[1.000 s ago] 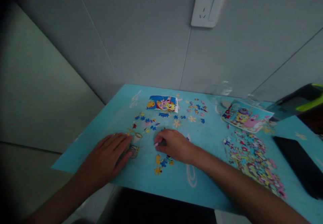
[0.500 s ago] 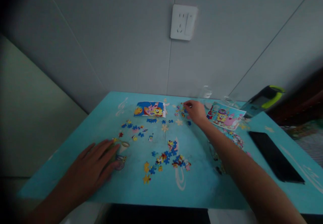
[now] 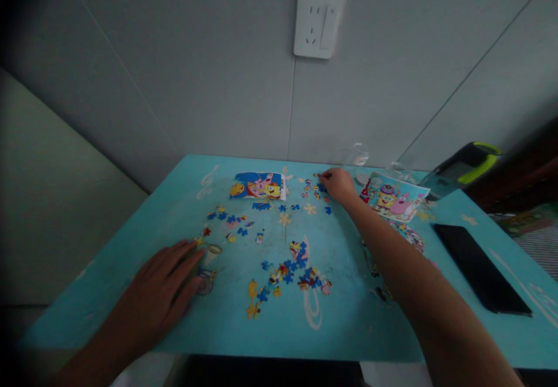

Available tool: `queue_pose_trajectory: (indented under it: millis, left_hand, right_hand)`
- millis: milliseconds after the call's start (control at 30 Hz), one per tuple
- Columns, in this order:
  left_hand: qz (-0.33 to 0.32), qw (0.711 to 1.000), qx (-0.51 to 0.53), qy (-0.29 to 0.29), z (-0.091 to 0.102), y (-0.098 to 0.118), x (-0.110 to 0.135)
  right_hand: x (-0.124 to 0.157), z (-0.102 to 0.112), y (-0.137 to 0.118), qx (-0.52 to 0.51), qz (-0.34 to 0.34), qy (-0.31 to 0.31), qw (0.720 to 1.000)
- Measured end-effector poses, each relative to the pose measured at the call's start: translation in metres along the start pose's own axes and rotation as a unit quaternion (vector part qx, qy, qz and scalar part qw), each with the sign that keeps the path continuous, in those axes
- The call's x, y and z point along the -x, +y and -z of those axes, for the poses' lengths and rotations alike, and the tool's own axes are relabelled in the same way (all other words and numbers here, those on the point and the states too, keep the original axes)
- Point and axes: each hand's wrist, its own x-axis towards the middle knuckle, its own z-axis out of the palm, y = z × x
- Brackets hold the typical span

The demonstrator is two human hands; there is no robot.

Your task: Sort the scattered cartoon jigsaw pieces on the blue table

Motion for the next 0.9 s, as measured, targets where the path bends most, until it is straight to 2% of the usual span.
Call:
queue_pose_trajectory:
  millis: [133,200,233,367,500,733,833,900]
  left_hand:
    - [0.003,1.000,0.011,0.002,0.000,0.001,-0.001]
    - [0.005,1.000,0.015,0.002,0.000,0.001,-0.001]
    - [0.006,1.000,0.017,0.002,0.000,0.001,-0.001]
    - [0.011,1.000,0.028,0.005,0.000,0.002,-0.001]
    - [0.004,1.000,0.025,0.012,0.001,0.004,-0.004]
    - [0.004,1.000,0.015,0.016,0.008,0.006,-0.004]
    - [-0.002,0.999,0.023,0.029,0.011,0.014,-0.006]
    - [-0.009,0.998,0.051,0.034,0.015,0.027,-0.010]
  right_hand:
    - [0.019,0.010,-0.010,-0.010,0.014,0.003,1.000]
    - [0.041,0.018,-0.019,-0.026,0.045,-0.004,0.999]
    - [0.056,0.022,-0.024,-0.039,0.081,-0.013,0.996]
    - [0.124,0.035,-0.044,-0.118,0.188,-0.116,0.968]
    - [0.166,0.037,-0.062,-0.161,0.198,-0.188,0.948]
    - [0.168,0.028,-0.066,-0.159,0.183,-0.200,0.949]
    - [0.168,0.026,-0.061,-0.191,0.141,-0.193,0.952]
    - [0.172,0.026,-0.062,-0.237,0.102,-0.207,0.944]
